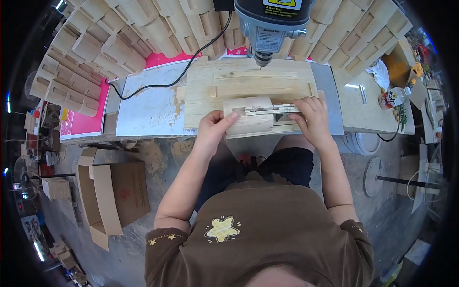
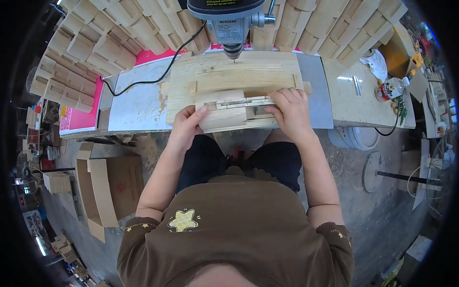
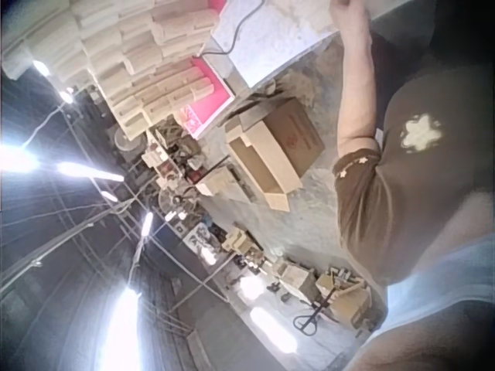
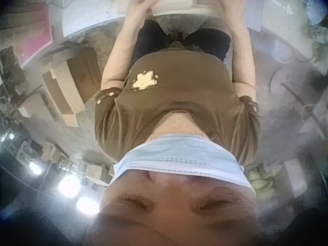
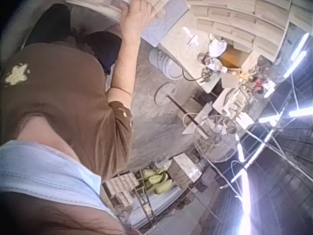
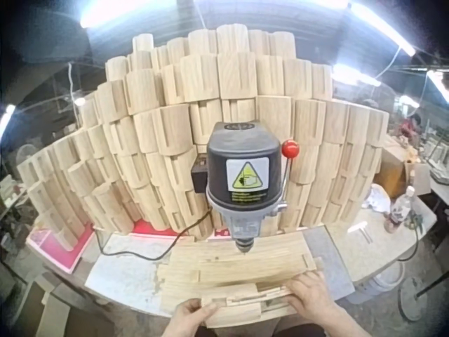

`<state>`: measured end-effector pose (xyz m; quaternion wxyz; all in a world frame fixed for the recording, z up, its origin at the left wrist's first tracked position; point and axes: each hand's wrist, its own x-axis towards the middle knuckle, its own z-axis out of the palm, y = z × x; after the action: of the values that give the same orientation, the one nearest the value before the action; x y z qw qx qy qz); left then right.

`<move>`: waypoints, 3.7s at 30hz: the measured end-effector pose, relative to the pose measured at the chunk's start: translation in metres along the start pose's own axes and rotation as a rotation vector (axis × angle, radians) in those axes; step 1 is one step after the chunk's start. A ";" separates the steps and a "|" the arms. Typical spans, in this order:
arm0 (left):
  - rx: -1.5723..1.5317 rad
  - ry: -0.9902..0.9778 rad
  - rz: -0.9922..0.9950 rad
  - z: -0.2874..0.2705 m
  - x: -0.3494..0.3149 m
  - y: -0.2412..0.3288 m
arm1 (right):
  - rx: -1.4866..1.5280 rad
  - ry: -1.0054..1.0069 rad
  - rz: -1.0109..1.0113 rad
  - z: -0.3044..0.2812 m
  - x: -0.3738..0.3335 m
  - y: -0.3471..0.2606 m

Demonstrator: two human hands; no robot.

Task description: Using a vertical milling machine or drill press with a jig to process cylindrical wood blocks in a workshop.

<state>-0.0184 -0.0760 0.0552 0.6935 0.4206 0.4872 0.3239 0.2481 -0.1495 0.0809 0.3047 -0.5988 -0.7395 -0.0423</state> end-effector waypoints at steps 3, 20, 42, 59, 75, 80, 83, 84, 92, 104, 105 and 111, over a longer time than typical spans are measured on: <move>0.128 -0.182 0.105 0.012 -0.005 0.003 | -0.013 0.017 0.007 0.001 0.001 -0.003; 0.605 -0.114 0.469 0.036 0.016 -0.005 | -0.068 0.044 0.043 0.009 0.005 -0.004; 0.954 0.266 0.849 -0.005 0.080 -0.016 | -0.023 0.186 0.135 0.056 0.062 0.022; 1.006 0.204 0.891 -0.011 0.086 -0.018 | 0.353 0.420 0.114 -0.077 0.209 0.010; 1.031 0.198 0.895 -0.014 0.087 -0.021 | 0.078 0.456 0.125 -0.037 0.080 -0.040; 1.031 0.202 0.908 -0.011 0.084 -0.018 | 0.130 0.562 0.056 0.007 0.063 -0.018; 1.036 0.198 0.895 -0.012 0.085 -0.018 | 0.190 0.619 -0.025 0.028 0.065 -0.005; 1.033 0.200 0.903 -0.011 0.085 -0.018 | 0.187 0.621 -0.024 0.030 0.065 -0.002; 1.015 0.186 0.872 -0.011 0.086 -0.019 | 0.082 0.644 -0.147 -0.007 0.074 -0.009; 1.027 0.226 0.932 0.030 0.087 -0.024 | 0.093 0.533 0.053 -0.069 0.228 0.036; 1.035 0.234 0.941 0.030 0.087 -0.024 | 0.162 0.528 0.095 -0.070 0.224 0.032; 1.042 0.243 0.952 0.026 0.088 -0.025 | 0.205 0.475 0.142 -0.084 0.189 0.000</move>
<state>0.0348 -0.0184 0.0019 0.1267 0.8250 0.4160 0.3609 0.2632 -0.0230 0.2437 0.5309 -0.5884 -0.6039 -0.0851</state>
